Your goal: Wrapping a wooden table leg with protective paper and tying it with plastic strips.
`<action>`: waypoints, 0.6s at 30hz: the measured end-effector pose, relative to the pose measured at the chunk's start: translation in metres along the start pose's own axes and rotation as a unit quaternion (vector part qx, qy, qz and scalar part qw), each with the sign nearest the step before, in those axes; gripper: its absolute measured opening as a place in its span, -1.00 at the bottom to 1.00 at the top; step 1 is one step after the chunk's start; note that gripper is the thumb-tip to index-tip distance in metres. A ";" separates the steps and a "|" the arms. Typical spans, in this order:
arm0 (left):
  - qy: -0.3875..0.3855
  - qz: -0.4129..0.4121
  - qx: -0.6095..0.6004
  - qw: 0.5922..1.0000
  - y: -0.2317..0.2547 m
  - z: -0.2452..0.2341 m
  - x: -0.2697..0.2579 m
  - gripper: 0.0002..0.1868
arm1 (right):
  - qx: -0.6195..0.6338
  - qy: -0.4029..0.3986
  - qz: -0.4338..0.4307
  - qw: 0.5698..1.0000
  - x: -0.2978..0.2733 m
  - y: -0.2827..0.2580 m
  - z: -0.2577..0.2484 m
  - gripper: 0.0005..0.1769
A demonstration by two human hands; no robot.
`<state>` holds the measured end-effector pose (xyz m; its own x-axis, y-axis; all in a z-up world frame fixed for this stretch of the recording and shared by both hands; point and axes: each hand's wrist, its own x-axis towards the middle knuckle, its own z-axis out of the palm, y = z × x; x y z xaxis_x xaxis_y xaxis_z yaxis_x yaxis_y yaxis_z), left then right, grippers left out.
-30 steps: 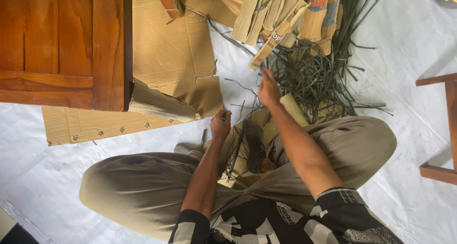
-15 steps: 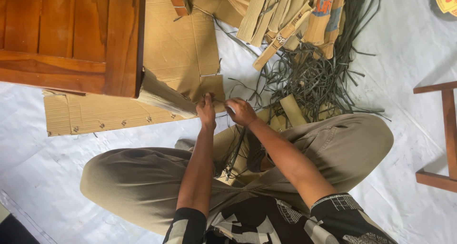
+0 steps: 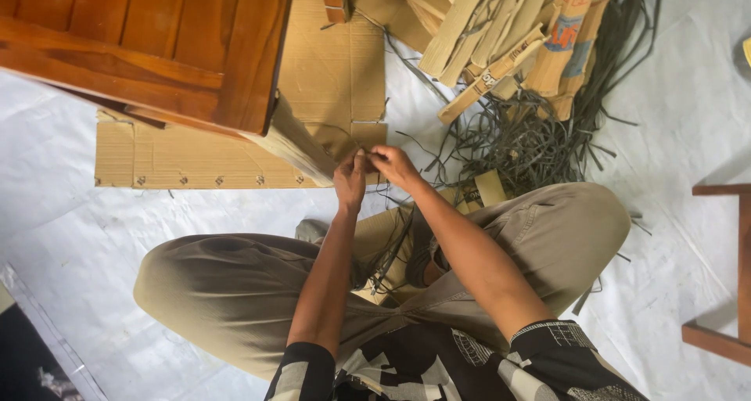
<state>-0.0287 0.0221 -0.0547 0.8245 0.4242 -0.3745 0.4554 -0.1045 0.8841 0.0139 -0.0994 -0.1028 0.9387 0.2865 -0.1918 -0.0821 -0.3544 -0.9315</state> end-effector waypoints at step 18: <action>0.292 0.331 -0.045 0.896 0.049 -0.080 -0.004 -0.25 | 0.075 -0.093 -0.240 0.963 0.024 -0.184 0.017 -0.64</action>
<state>-0.0365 0.0870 0.0131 0.5750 0.6982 0.4264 -0.1189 -0.4443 0.8879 0.0461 -0.0121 0.0585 0.8058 0.5444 0.2332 0.2860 -0.0129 -0.9581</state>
